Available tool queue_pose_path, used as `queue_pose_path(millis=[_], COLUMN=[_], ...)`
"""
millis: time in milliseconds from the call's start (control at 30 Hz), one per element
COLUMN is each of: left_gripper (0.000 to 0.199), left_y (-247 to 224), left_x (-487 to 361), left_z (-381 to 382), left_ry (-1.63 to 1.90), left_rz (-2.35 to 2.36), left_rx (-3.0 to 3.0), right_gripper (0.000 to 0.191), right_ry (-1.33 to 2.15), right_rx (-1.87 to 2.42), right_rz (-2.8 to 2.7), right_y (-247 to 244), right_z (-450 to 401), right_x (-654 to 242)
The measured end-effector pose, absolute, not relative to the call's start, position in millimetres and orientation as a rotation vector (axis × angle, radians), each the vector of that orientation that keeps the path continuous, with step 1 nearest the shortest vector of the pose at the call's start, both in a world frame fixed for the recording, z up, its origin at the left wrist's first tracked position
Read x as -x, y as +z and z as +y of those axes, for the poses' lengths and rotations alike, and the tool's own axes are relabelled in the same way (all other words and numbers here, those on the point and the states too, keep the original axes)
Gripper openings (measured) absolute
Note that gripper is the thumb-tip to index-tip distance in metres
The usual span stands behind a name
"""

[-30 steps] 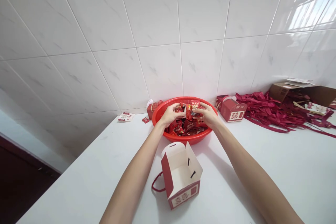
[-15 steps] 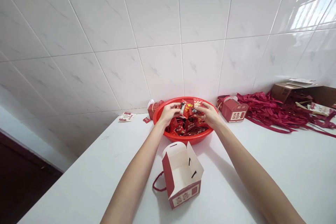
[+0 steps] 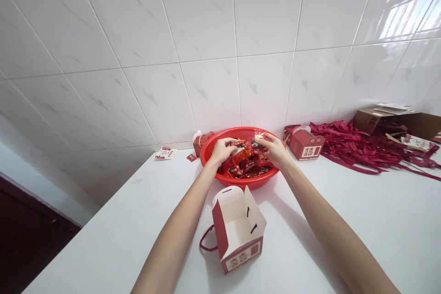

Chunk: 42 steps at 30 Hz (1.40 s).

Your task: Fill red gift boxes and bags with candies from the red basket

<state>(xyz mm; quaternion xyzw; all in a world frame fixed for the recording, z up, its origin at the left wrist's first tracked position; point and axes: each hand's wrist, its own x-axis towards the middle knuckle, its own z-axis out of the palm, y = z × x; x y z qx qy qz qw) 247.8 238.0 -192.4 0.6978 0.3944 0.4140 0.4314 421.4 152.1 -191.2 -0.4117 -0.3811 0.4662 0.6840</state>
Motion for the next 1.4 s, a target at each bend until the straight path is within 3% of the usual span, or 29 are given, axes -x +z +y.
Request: queue_pose_path(millis=[200, 300, 433, 533, 667, 767, 1067, 1233, 1400], left_gripper=[0.024, 0.019, 0.016, 0.033, 0.059, 0.057, 0.028, 0.030, 0.050], left_y=[-195.2, -191.7, -190.1, -190.3, -188.7, -188.4, -195.4, -193.0, -190.7], left_x=[-248.7, -250.9, -257.7, -263.5, -268.5, -269.2, -260.0, -258.0, -253.7], left_z=[237.6, 229.2, 218.4, 214.5, 211.7, 211.8, 223.6, 223.8, 226.2], left_ry=[1.064, 1.014, 0.518, 0.217, 0.097, 0.026, 0.211, 0.463, 0.830], left_rz=[1.154, 0.989, 0.678, 0.734, 0.917, 0.970, 1.019, 1.042, 1.076], left_rx=[-1.963, -2.175, -2.541, -2.731, -2.798, -2.815, -2.614, -2.466, -2.278], right_gripper=[0.037, 0.036, 0.038, 0.038, 0.037, 0.036, 0.039, 0.037, 0.037], right_ry=[1.031, 1.046, 1.030, 1.020, 1.030, 1.026, 1.037, 1.035, 1.025], right_rx=[0.966, 0.975, 0.967, 0.945, 0.953, 0.959, 0.976, 0.957, 0.956], right_rz=[-0.871, -0.865, -0.844, -0.853, -0.845, -0.847, -0.877, -0.872, -0.876], right_y=[-189.6, -188.5, -187.6, -188.1, -189.0, -189.6, -190.3, -189.6, -189.3], right_z=[150.4, 149.3, 148.7, 149.5, 150.9, 151.1, 150.4, 149.9, 149.2], right_x=[-420.7, -420.1, -418.9, -418.5, -419.2, -419.7, -419.8, -420.2, -420.2])
